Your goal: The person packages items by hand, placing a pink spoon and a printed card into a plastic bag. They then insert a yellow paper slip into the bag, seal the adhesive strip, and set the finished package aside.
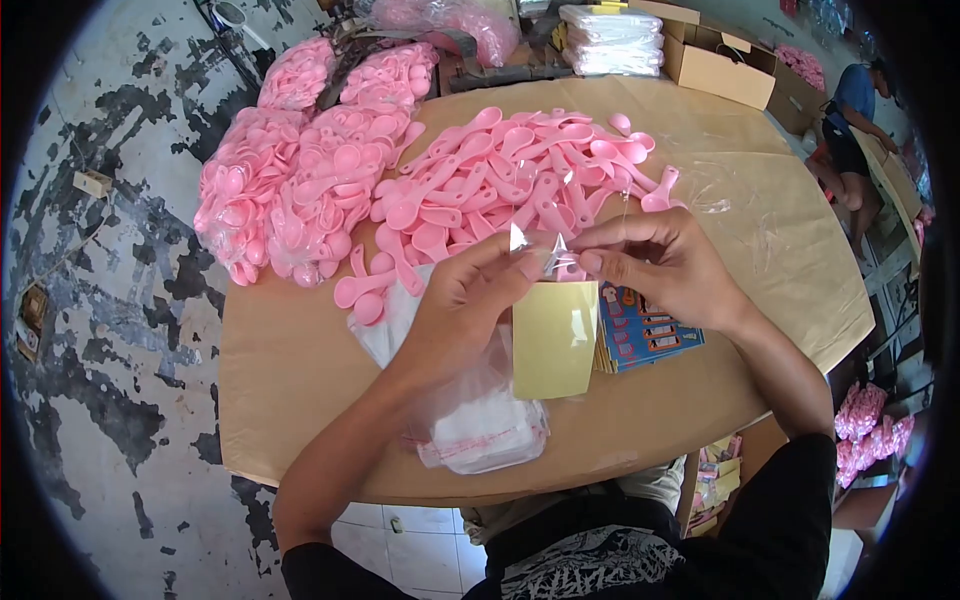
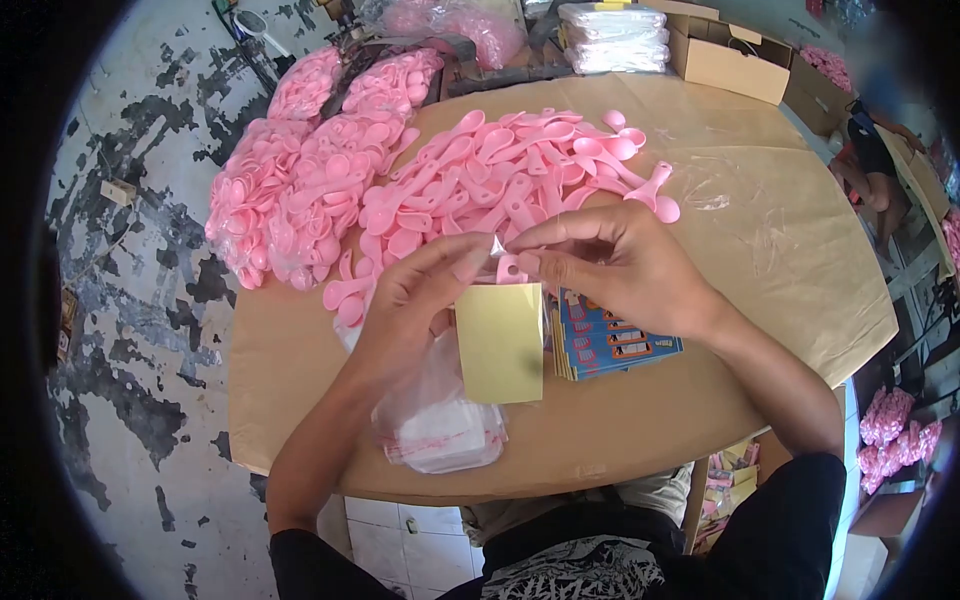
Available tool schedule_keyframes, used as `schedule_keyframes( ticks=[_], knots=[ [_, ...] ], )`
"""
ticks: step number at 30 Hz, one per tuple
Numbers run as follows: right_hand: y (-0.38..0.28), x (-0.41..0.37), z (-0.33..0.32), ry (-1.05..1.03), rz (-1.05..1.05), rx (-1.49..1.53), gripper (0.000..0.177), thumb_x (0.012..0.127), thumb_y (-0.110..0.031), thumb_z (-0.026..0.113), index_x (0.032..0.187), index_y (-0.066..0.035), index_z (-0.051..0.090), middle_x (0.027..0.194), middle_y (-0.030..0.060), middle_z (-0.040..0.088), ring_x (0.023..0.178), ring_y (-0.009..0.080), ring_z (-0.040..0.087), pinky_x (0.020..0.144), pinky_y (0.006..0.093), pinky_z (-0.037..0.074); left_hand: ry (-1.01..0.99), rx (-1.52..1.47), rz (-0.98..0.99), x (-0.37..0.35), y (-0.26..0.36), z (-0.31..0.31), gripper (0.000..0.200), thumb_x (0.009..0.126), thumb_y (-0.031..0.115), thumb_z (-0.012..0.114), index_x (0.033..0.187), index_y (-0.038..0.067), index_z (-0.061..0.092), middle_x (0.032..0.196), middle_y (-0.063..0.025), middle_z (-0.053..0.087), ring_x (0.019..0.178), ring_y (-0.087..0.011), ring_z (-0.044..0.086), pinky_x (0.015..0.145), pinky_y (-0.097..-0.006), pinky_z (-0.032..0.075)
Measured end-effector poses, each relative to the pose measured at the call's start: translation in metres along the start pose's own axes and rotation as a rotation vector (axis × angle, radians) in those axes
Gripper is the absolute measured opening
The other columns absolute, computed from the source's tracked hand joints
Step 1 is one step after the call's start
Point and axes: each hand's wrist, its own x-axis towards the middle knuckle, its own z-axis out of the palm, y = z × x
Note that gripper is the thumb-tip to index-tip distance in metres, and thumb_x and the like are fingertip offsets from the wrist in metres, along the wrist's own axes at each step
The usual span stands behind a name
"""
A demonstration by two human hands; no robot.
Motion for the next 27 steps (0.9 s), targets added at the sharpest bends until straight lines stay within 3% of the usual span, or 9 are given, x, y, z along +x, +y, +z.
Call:
schedule_keyframes(
  ticks=[4,7,10,13,20,23,27],
  knots=[
    [0.001,0.000,-0.001,0.021,-0.017,-0.001,0.022,0.089,-0.003,0.062,0.110,-0.002,0.068,0.080,0.0015,0.065,0.073,0.0047,0.060,0.063,0.0216,0.049,-0.069,0.081,0.152,0.008,-0.007,-0.010,0.023,0.095,0.011,0.056,0.114,0.000,0.059,0.098,-0.0031,0.064,0.090,-0.0082,0.060,0.075,-0.0252,0.051],
    [0.003,-0.001,-0.006,-0.006,-0.053,0.062,0.018,0.086,0.001,0.062,0.102,-0.002,0.070,0.085,0.0033,0.067,0.080,0.0095,0.059,0.072,0.0242,0.048,-0.083,0.106,0.125,0.006,-0.002,-0.009,0.020,0.097,0.012,0.051,0.113,0.002,0.058,0.102,-0.0038,0.063,0.092,-0.0095,0.059,0.078,-0.0261,0.051],
    [0.000,0.000,-0.010,-0.055,-0.241,-0.103,0.023,0.078,0.007,0.060,0.096,-0.003,0.072,0.083,0.0060,0.068,0.076,0.0142,0.059,0.072,0.0274,0.048,-0.135,0.170,0.161,0.007,-0.003,-0.016,0.018,0.096,0.011,0.050,0.112,0.004,0.057,0.102,-0.0027,0.062,0.093,-0.0088,0.059,0.076,-0.0247,0.051],
    [0.003,0.002,-0.014,-0.088,-0.347,-0.207,0.030,0.075,0.011,0.057,0.096,-0.005,0.072,0.079,0.0076,0.067,0.072,0.0131,0.062,0.068,0.0270,0.049,-0.168,0.172,0.188,0.007,-0.003,-0.017,0.017,0.095,0.010,0.050,0.110,0.005,0.058,0.101,-0.0018,0.061,0.091,-0.0079,0.059,0.075,-0.0233,0.050],
    [-0.009,0.003,-0.022,-0.168,-0.404,-0.245,0.027,0.072,0.009,0.060,0.090,-0.006,0.073,0.070,0.0054,0.066,0.070,0.0157,0.059,0.070,0.0311,0.046,-0.268,0.210,0.203,0.002,0.007,-0.022,0.017,0.095,0.006,0.043,0.101,0.000,0.058,0.098,-0.0033,0.059,0.092,-0.0106,0.057,0.082,-0.0264,0.049],
    [-0.010,0.004,-0.022,-0.179,-0.426,-0.277,0.026,0.072,0.009,0.060,0.089,-0.006,0.073,0.069,0.0051,0.065,0.069,0.0169,0.058,0.070,0.0315,0.046,-0.274,0.103,0.089,0.002,0.007,-0.024,0.019,0.094,0.007,0.039,0.098,0.000,0.057,0.095,-0.0023,0.057,0.093,-0.0101,0.057,0.082,-0.0275,0.049],
    [-0.013,0.004,-0.025,-0.209,-0.501,-0.400,0.027,0.070,0.010,0.059,0.086,-0.006,0.073,0.077,0.0059,0.066,0.070,0.0188,0.059,0.071,0.0319,0.046,-0.260,0.301,0.287,0.004,0.000,-0.025,0.004,0.092,0.005,0.053,0.092,0.001,0.055,0.092,-0.0008,0.054,0.083,-0.0078,0.058,0.072,-0.0236,0.050]
  ],
)
